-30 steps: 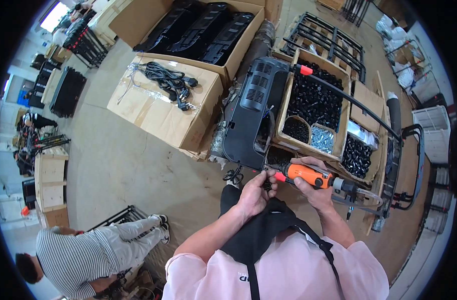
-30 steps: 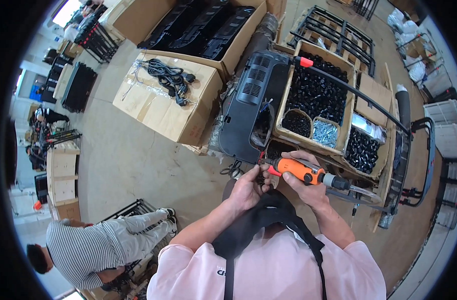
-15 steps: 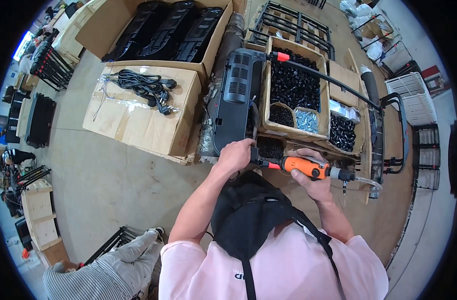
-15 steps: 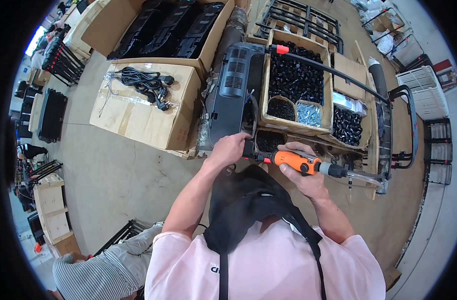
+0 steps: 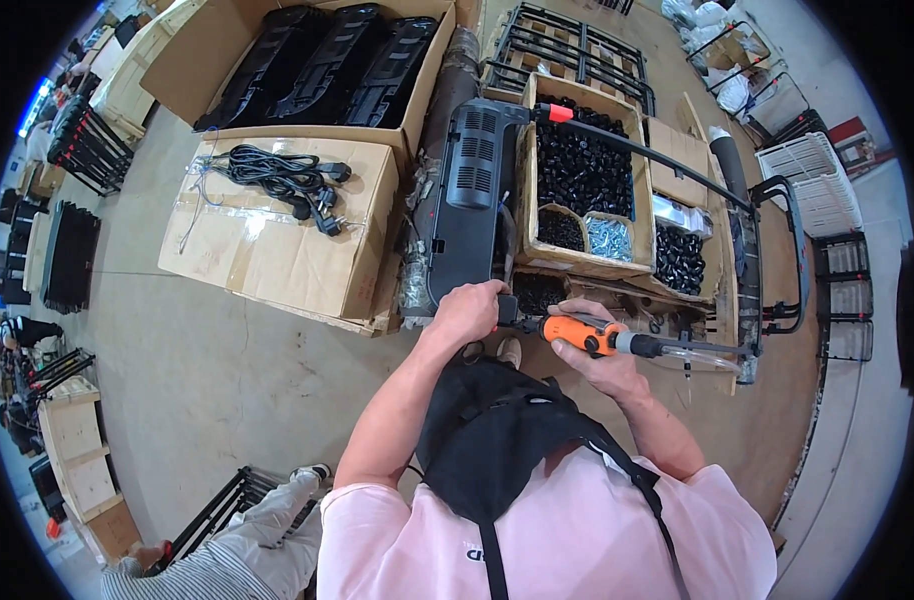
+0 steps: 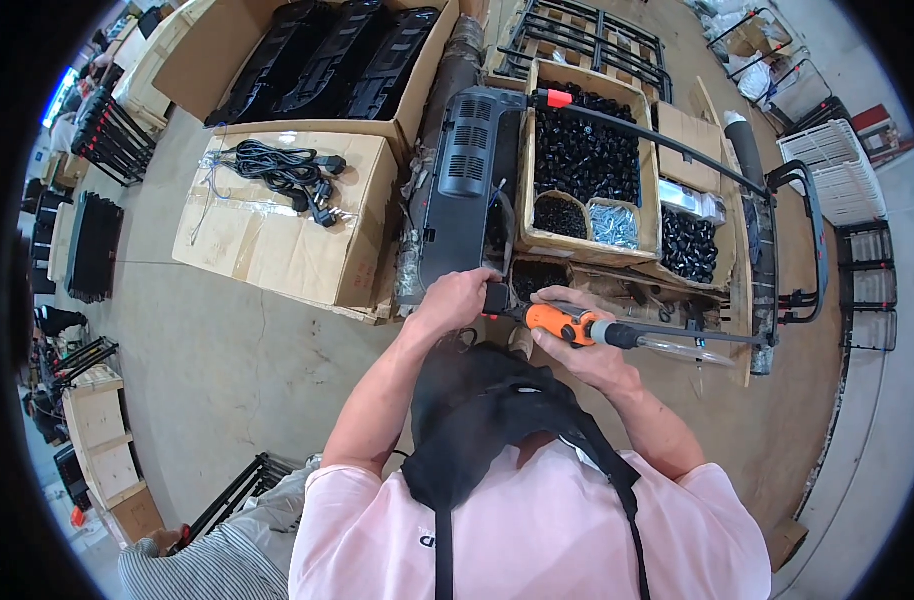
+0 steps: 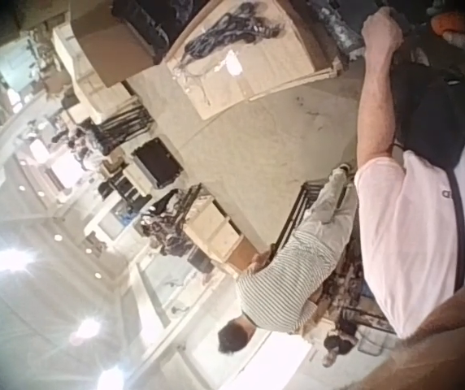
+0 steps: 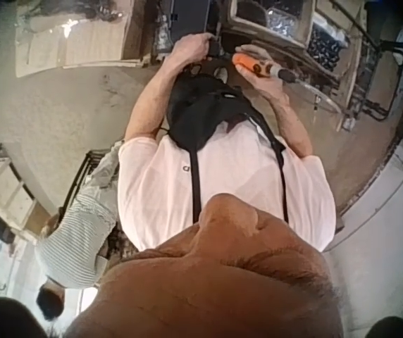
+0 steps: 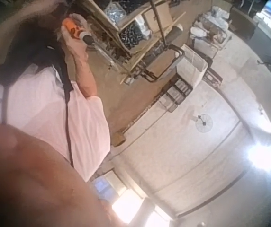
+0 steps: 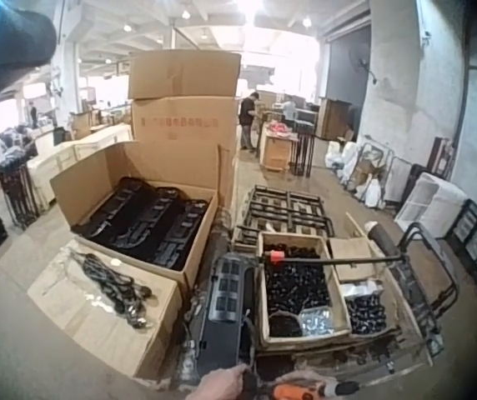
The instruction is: Assembling the handle and control components of outdoor power equipment in a factory setting.
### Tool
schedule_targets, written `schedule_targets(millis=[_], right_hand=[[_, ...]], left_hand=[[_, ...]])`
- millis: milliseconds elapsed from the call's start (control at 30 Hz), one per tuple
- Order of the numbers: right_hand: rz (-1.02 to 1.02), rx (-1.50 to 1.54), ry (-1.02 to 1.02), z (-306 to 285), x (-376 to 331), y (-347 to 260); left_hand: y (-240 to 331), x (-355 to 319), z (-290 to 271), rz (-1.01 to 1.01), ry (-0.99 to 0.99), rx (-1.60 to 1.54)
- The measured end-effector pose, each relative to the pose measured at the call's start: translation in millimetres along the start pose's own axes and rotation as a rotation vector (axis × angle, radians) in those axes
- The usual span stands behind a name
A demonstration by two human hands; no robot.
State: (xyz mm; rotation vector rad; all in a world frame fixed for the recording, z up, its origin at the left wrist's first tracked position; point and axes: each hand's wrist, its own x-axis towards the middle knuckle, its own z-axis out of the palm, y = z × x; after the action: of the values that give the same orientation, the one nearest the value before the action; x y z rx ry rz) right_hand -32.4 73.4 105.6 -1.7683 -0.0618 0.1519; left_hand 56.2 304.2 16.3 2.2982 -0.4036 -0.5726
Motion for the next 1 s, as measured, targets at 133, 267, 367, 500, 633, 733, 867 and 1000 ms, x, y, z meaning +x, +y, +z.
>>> schedule_targets(millis=[133,267,367,500,633,733,867,1000], right_hand=[[-0.021,-0.125,-0.038,6.5,5.8,-5.8],[0.009,-0.320,-0.130,16.6,13.6,-30.5],[0.024,-0.380,-0.180,16.3,17.6,-25.6],[0.013,-0.333,-0.208,10.4,21.3,-12.2],[-0.043,-0.403,-0.248,11.5,23.8,-8.9],[-0.014,-0.342,-0.261,13.5,26.3,-13.8],[-0.005,-0.372,-0.260,14.6,30.3,-19.9],[-0.043,-0.220,-0.199,11.6,24.6,-28.8]], left_hand=[[-1.6,-0.1,0.9,0.019,-0.006,0.003],[-16.3,-0.6,14.9,0.053,0.072,-0.056],[-17.7,-5.7,18.7,-0.025,0.140,-0.387],[-12.0,-34.7,7.3,-0.346,0.094,-1.255],[-12.4,-66.5,31.2,-0.390,0.270,-1.748],[-7.0,-86.6,41.3,-0.365,0.229,-1.822],[-8.2,-100.8,59.0,-0.332,0.188,-1.951],[-11.0,-103.4,67.5,-0.395,0.197,-2.023]])
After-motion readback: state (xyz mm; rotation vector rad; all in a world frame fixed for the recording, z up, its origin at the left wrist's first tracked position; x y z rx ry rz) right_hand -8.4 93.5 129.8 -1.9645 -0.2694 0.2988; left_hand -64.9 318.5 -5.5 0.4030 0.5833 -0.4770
